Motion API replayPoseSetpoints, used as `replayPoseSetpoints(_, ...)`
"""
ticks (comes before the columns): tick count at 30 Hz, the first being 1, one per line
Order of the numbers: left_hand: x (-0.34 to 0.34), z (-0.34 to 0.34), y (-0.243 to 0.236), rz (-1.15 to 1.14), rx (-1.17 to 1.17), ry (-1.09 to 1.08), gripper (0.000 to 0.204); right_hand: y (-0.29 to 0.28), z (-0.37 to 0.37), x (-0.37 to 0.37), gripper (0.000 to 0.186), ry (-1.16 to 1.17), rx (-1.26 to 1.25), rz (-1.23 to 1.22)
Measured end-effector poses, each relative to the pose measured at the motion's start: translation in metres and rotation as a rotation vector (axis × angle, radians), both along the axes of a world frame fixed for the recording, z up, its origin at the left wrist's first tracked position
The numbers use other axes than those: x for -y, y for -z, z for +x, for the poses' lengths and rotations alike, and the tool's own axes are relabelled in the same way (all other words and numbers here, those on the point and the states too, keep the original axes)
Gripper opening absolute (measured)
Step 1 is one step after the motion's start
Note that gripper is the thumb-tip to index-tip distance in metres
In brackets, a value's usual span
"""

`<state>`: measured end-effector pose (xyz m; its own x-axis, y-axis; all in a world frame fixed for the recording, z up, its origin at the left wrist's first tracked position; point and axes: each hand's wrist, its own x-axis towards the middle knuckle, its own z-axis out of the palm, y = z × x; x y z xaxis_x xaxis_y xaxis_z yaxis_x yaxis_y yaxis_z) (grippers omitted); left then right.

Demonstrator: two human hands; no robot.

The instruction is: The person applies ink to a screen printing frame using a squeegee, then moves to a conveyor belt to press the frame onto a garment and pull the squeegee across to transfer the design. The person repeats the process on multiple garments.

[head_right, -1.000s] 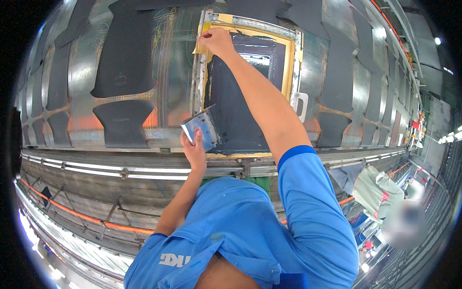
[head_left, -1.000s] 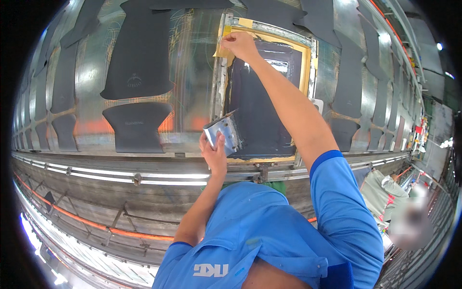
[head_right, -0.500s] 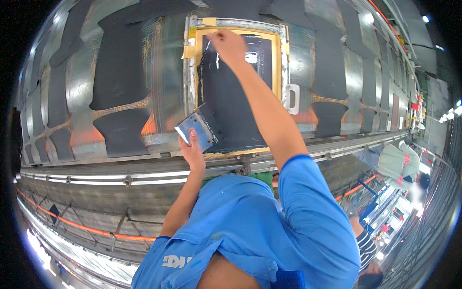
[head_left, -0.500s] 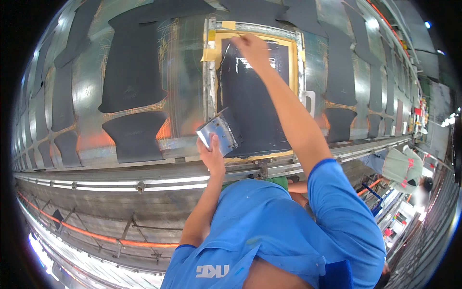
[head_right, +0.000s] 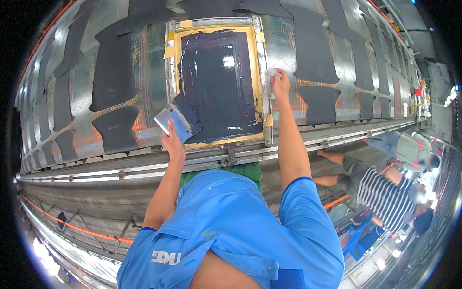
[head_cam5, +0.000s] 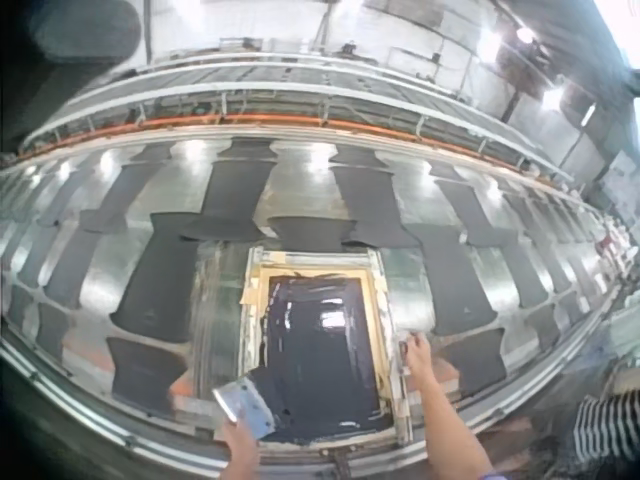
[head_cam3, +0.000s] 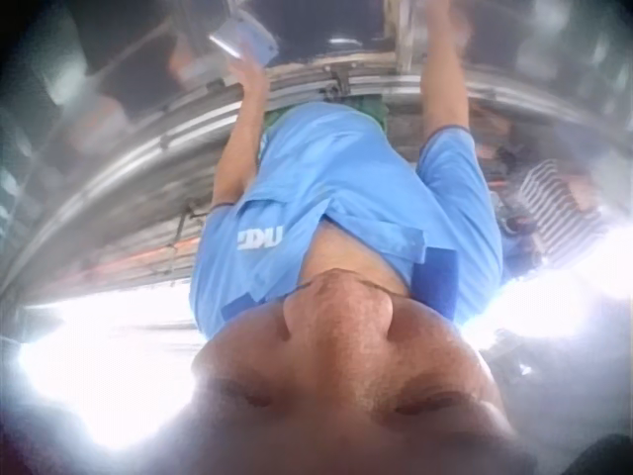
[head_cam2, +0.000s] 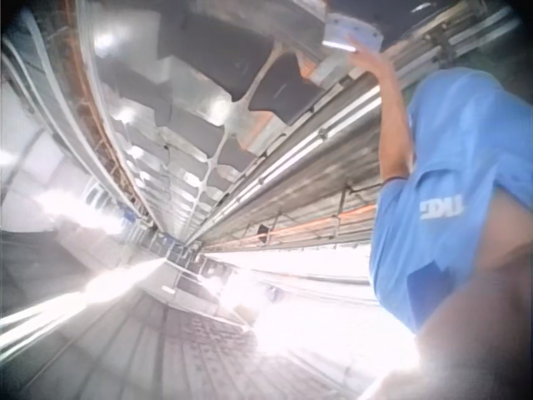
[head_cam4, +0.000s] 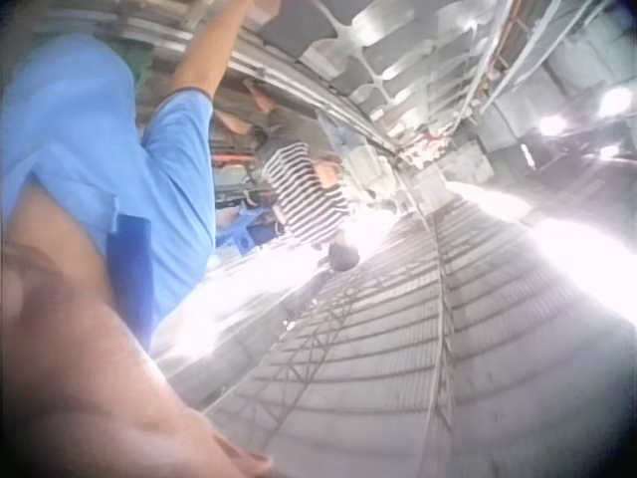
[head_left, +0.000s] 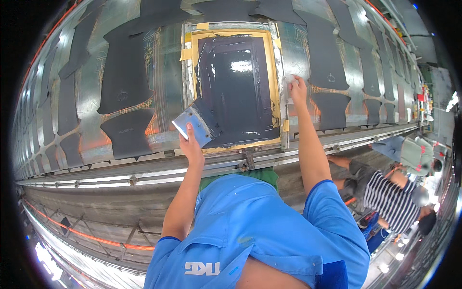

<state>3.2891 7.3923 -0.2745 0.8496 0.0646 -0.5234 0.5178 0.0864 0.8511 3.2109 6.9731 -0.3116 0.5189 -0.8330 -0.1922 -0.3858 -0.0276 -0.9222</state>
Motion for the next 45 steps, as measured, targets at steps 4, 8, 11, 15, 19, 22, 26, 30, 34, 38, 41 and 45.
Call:
replayPoseSetpoints(4,-0.004,0.006,-0.001,-0.065,-0.1,-0.051,0.056,0.0,0.007,-0.009,0.028,0.025,-0.128,-0.28)
replayPoseSetpoints(8,0.0,0.004,-0.017,-0.088,-0.051,-0.086,0.059,-0.02,0.007,-0.018,0.027,0.031,-0.059,-0.235)
replayPoseSetpoints(11,0.006,-0.006,-0.024,-0.08,-0.028,-0.096,0.056,-0.065,0.005,-0.019,0.026,-0.019,-0.074,-0.317)
replayPoseSetpoints(15,0.044,-0.045,-0.016,0.028,-0.099,-0.018,0.052,-0.137,-0.028,0.032,0.026,-0.069,-0.056,-0.221)
replayPoseSetpoints(19,0.121,-0.11,-0.025,-0.149,-0.311,0.201,0.046,-0.174,-0.097,0.111,0.027,0.027,-0.027,-0.213)
replayPoseSetpoints(22,0.17,-0.136,-0.031,-0.307,-0.175,0.269,0.067,-0.181,-0.144,0.159,0.026,0.096,-0.036,-0.249)
replayPoseSetpoints(26,0.193,-0.142,-0.035,-0.461,-0.291,0.247,0.077,-0.179,-0.176,0.18,0.025,0.166,-0.074,-0.264)
replayPoseSetpoints(30,0.189,-0.14,-0.037,-0.433,-0.268,0.19,0.072,-0.151,-0.176,0.184,0.026,0.186,-0.055,-0.219)
replayPoseSetpoints(34,0.16,-0.117,-0.037,-0.199,-0.255,0.158,0.048,-0.127,-0.121,0.147,0.025,0.064,-0.026,-0.081)
replayPoseSetpoints(38,0.131,-0.091,-0.037,-0.12,-0.213,0.014,0.05,-0.095,-0.061,0.108,0.023,-0.015,0.03,-0.052)
replayPoseSetpoints(41,0.098,-0.08,-0.029,-0.078,-0.088,-0.072,0.053,-0.056,-0.038,0.092,0.025,-0.113,0.06,-0.056)
replayPoseSetpoints(45,0.065,-0.061,-0.083,0.16,-0.194,-0.217,0.057,-0.063,-0.011,0.035,0.03,-0.063,-0.003,0.054)
